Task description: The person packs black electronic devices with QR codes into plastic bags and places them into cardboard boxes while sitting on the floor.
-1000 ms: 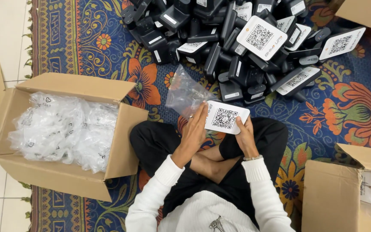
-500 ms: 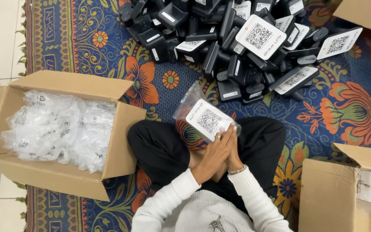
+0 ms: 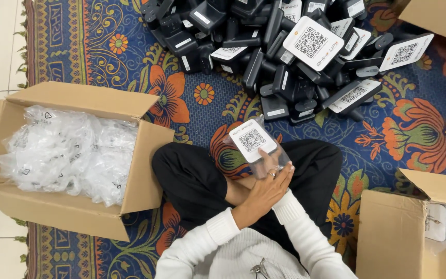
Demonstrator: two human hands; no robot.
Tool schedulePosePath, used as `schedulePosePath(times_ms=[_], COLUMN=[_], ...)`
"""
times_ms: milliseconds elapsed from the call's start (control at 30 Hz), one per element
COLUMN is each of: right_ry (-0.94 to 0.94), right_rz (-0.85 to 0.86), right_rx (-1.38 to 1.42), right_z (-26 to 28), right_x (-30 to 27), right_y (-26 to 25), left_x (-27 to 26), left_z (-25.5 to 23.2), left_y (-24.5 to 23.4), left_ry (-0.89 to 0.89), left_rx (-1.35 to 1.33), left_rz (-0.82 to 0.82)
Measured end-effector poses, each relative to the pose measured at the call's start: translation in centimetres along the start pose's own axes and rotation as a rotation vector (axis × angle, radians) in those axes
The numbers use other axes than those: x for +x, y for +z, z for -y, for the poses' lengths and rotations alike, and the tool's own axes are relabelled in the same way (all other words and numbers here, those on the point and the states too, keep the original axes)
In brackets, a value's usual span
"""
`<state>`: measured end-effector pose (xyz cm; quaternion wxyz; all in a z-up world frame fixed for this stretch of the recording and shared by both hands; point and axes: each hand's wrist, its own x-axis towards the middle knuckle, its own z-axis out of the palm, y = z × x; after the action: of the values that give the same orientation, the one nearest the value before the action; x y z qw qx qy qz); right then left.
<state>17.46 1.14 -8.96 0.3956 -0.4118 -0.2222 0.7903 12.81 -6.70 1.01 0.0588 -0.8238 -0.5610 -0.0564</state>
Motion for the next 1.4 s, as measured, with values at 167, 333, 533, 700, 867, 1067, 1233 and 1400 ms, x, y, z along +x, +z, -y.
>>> schedulePosePath(times_ms=[167,333,533,700,867,1067,1233,1400], right_ry=[0.045,0.108,0.171,0.137,0.334,-0.439,-1.125,-1.164], right_rz=[0.050,0.116,0.171,0.234,0.361,0.482,0.662,0.708], right_rx=[0.059,0.126,0.199,-0.133,-0.933,-2.345,-2.252,-2.117], right_z=[-3.2,-7.7,-11.4,-3.7,6.9,7.9,10.1,13.2], right_x=[3.3,7.2,10.0,3.0,-1.8,3.0,6.4,7.3], right_y=[-2.7,-5.9,-9.3,-6.4,-1.8,-3.9,-2.7,-4.4], left_x=[0.7,0.7,-0.9,-2.8,-5.0,-5.9,-5.2,-5.8], left_z=[3.2,7.8,10.9,10.4,10.0,11.1,13.2,17.7], left_y=[1.1,2.5,4.0,2.3,4.0,8.8,11.0,12.5], left_ry=[0.013,0.095,0.097,-0.065,-0.129,-0.164,-0.116,-0.157], left_rx=[-0.192,-0.260,-0.062,-0.057,-0.048,0.042,0.067,0.036], left_rz=[-0.055,-0.023,-0.036,-0.156,-0.101,0.038,0.199,0.153])
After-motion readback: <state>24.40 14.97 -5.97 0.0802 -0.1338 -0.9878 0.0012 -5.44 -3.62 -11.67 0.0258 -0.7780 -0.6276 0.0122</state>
